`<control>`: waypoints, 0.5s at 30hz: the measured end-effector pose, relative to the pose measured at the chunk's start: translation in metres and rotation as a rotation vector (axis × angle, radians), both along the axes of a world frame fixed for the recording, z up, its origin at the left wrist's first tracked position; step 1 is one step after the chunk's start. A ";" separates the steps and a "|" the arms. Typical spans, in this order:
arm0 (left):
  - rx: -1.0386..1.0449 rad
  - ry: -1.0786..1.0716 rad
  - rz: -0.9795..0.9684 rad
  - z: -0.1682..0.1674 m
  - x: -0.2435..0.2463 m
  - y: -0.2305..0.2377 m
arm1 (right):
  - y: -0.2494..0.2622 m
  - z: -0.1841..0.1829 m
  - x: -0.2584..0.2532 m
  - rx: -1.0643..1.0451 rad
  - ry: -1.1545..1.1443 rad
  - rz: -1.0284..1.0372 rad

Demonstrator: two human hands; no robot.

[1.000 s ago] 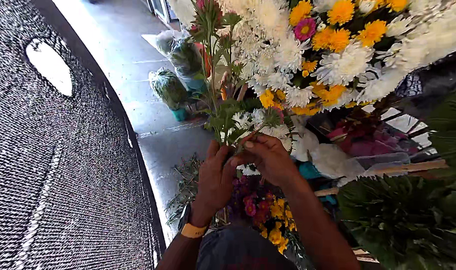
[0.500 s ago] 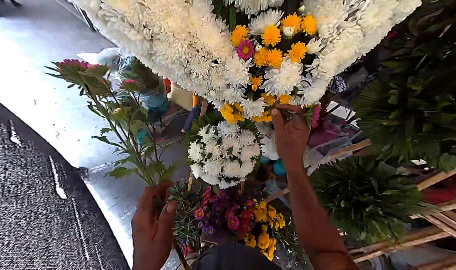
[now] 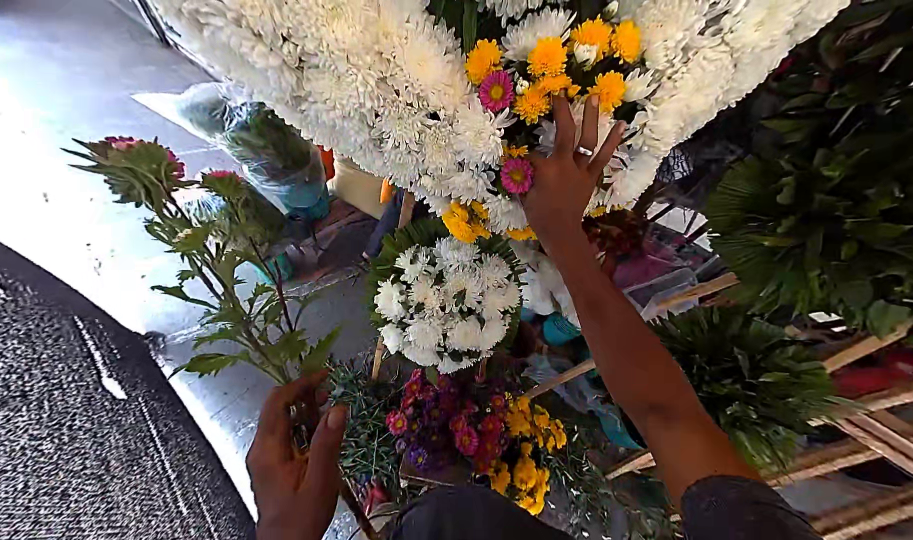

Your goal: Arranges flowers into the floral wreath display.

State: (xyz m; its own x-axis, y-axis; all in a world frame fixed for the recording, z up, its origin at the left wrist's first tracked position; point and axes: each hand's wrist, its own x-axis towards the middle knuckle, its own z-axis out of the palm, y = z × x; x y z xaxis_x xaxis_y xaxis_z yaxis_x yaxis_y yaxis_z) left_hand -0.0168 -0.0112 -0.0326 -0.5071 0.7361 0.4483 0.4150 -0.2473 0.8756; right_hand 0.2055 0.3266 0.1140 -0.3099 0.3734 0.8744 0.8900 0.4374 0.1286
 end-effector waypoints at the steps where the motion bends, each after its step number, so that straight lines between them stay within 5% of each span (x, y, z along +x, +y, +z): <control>1: 0.001 0.001 0.002 0.000 0.000 0.000 | 0.002 0.002 -0.002 -0.011 -0.004 -0.028; 9: -0.012 0.015 0.036 0.000 -0.001 -0.003 | 0.007 0.008 -0.013 -0.075 -0.062 -0.184; 15: 0.083 -0.031 0.042 -0.008 -0.004 -0.006 | -0.082 0.007 0.015 -0.321 0.046 0.114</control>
